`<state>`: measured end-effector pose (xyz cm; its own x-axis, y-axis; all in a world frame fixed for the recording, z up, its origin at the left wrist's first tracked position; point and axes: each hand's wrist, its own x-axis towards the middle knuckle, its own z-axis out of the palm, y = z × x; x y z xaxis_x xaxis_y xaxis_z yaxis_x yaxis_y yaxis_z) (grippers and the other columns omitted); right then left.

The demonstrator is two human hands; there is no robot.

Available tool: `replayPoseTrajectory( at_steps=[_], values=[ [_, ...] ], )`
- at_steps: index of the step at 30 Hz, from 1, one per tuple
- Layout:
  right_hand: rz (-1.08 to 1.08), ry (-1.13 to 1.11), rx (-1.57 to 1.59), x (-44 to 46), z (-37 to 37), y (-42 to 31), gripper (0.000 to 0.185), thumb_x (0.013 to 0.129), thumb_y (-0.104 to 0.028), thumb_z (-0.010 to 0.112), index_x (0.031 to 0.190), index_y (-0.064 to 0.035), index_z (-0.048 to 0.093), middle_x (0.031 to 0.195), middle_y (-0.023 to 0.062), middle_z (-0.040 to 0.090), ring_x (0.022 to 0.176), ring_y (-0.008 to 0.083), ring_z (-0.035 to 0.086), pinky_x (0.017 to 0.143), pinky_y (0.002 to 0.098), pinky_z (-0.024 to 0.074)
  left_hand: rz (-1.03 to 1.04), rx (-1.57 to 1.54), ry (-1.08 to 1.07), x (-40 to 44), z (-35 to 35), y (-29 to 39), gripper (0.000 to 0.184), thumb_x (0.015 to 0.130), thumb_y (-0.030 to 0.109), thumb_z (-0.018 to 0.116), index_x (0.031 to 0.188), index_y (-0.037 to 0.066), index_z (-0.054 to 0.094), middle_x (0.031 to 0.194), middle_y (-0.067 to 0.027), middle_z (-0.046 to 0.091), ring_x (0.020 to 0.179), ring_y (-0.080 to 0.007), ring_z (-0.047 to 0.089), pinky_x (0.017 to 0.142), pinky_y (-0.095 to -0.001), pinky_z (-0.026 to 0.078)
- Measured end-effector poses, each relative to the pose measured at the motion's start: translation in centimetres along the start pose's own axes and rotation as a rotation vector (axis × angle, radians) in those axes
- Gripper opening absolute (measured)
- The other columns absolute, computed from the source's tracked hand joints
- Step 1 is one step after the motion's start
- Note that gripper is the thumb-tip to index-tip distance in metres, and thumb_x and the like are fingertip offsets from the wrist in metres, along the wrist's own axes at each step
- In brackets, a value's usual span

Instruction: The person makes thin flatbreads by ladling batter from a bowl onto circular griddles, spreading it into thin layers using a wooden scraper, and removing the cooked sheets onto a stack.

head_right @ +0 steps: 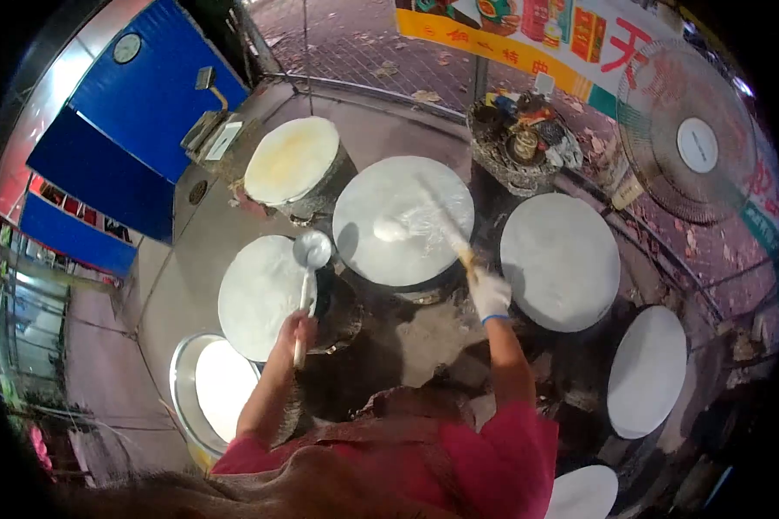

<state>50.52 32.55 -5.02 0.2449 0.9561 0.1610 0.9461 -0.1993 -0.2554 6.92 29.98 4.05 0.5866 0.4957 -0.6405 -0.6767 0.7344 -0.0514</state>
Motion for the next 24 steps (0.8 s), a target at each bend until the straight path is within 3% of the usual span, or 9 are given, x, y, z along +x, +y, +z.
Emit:
replayPoseTrajectory(
  at_steps=[2, 6, 10, 12, 15, 16, 18, 20, 24],
  values=[
    [-0.136, -0.090, 0.049, -1.6, -2.1, -1.2, 0.028, 0.083, -0.041, 0.052, 0.089, -0.0165, 0.063, 0.071, 0.0149, 0.062, 0.064, 0.0324, 0.060, 0.056, 0.0443, 0.0465, 0.118, 0.234, 0.026, 2.3, 3.0, 0.3, 0.036, 0.086, 0.024, 0.047, 0.055, 0.016, 0.032, 0.044, 0.0047, 0.030, 0.034, -0.0067, 0.030, 0.030, -0.0211, 0.028],
    [0.083, 0.059, 0.149, -4.2, 3.4, 3.5, 0.032, 0.086, -0.043, 0.048, 0.105, -0.0207, 0.061, 0.071, 0.0151, 0.060, 0.060, 0.0323, 0.059, 0.056, 0.0442, 0.0469, 0.265, 0.208, 0.041, 7.0, 5.4, -0.1, 0.026, 0.084, 0.014, 0.051, 0.065, 0.014, 0.034, 0.051, 0.0027, 0.033, 0.038, -0.0063, 0.034, 0.032, -0.0209, 0.029],
    [0.090, -0.136, 0.035, -9.0, -2.3, -5.0, 0.032, 0.086, -0.043, 0.050, 0.107, -0.0224, 0.062, 0.069, 0.0146, 0.059, 0.060, 0.0292, 0.059, 0.056, 0.0414, 0.0462, 0.532, 0.424, 0.247, 10.6, 8.7, -4.4, 0.019, 0.083, 0.012, 0.050, 0.073, 0.013, 0.034, 0.051, 0.0007, 0.033, 0.037, -0.0094, 0.032, 0.032, -0.0236, 0.027],
    [0.132, -0.227, 0.177, -10.4, -0.8, -7.7, 0.030, 0.084, -0.043, 0.052, 0.102, -0.0230, 0.066, 0.067, 0.0140, 0.059, 0.062, 0.0277, 0.058, 0.057, 0.0403, 0.0457, 0.195, 0.336, 0.166, 13.9, 6.5, -3.3, 0.020, 0.084, 0.014, 0.050, 0.071, 0.012, 0.035, 0.049, 0.0010, 0.031, 0.036, -0.0105, 0.031, 0.032, -0.0246, 0.027],
    [0.058, -0.051, 0.321, -12.1, -2.7, -9.3, 0.025, 0.082, -0.032, 0.058, 0.100, -0.0146, 0.065, 0.084, 0.0095, 0.065, 0.072, 0.0282, 0.061, 0.065, 0.0371, 0.0485, 0.173, 0.270, 0.053, 7.0, 6.9, -4.1, 0.028, 0.087, 0.024, 0.050, 0.065, 0.013, 0.036, 0.049, 0.0018, 0.037, 0.034, -0.0091, 0.033, 0.033, -0.0221, 0.030],
    [0.062, -0.034, 0.341, -12.8, -4.6, -9.5, 0.024, 0.082, -0.030, 0.060, 0.098, -0.0138, 0.066, 0.081, 0.0095, 0.064, 0.070, 0.0281, 0.061, 0.062, 0.0365, 0.0485, -0.101, 0.059, -0.236, 4.4, 3.4, -3.0, 0.026, 0.088, 0.026, 0.049, 0.068, 0.012, 0.040, 0.050, 0.0031, 0.039, 0.033, -0.0083, 0.033, 0.030, -0.0228, 0.029],
    [-0.351, 0.236, 0.127, -13.7, -4.5, -7.8, 0.016, 0.080, -0.028, 0.063, 0.089, -0.0158, 0.067, 0.080, 0.0060, 0.064, 0.063, 0.0245, 0.059, 0.055, 0.0365, 0.0469, 0.382, 0.478, 0.077, -2.5, 2.6, -7.0, 0.008, 0.092, 0.027, 0.044, 0.085, 0.025, 0.042, 0.049, 0.0039, 0.032, 0.033, -0.0078, 0.030, 0.027, -0.0213, 0.022],
    [-0.615, 0.361, -0.096, -15.1, -4.6, -7.4, 0.009, 0.079, -0.026, 0.064, 0.082, -0.0178, 0.066, 0.081, 0.0017, 0.061, 0.057, 0.0213, 0.055, 0.050, 0.0352, 0.0444, 0.263, 0.403, 0.101, -4.0, 0.2, -7.6, 0.006, 0.093, 0.026, 0.044, 0.092, 0.032, 0.043, 0.052, 0.0029, 0.032, 0.034, -0.0066, 0.028, 0.027, -0.0195, 0.021],
    [-0.279, 0.530, 0.087, -15.8, -4.6, -9.3, 0.023, 0.075, -0.031, 0.069, 0.090, -0.0151, 0.062, 0.073, 0.0070, 0.059, 0.059, 0.0242, 0.056, 0.052, 0.0363, 0.0451, -0.140, -0.162, -0.111, -3.4, -1.9, -6.4, 0.010, 0.093, 0.027, 0.043, 0.088, 0.019, 0.047, 0.054, 0.0022, 0.033, 0.035, -0.0058, 0.029, 0.028, -0.0189, 0.024]
  ],
)
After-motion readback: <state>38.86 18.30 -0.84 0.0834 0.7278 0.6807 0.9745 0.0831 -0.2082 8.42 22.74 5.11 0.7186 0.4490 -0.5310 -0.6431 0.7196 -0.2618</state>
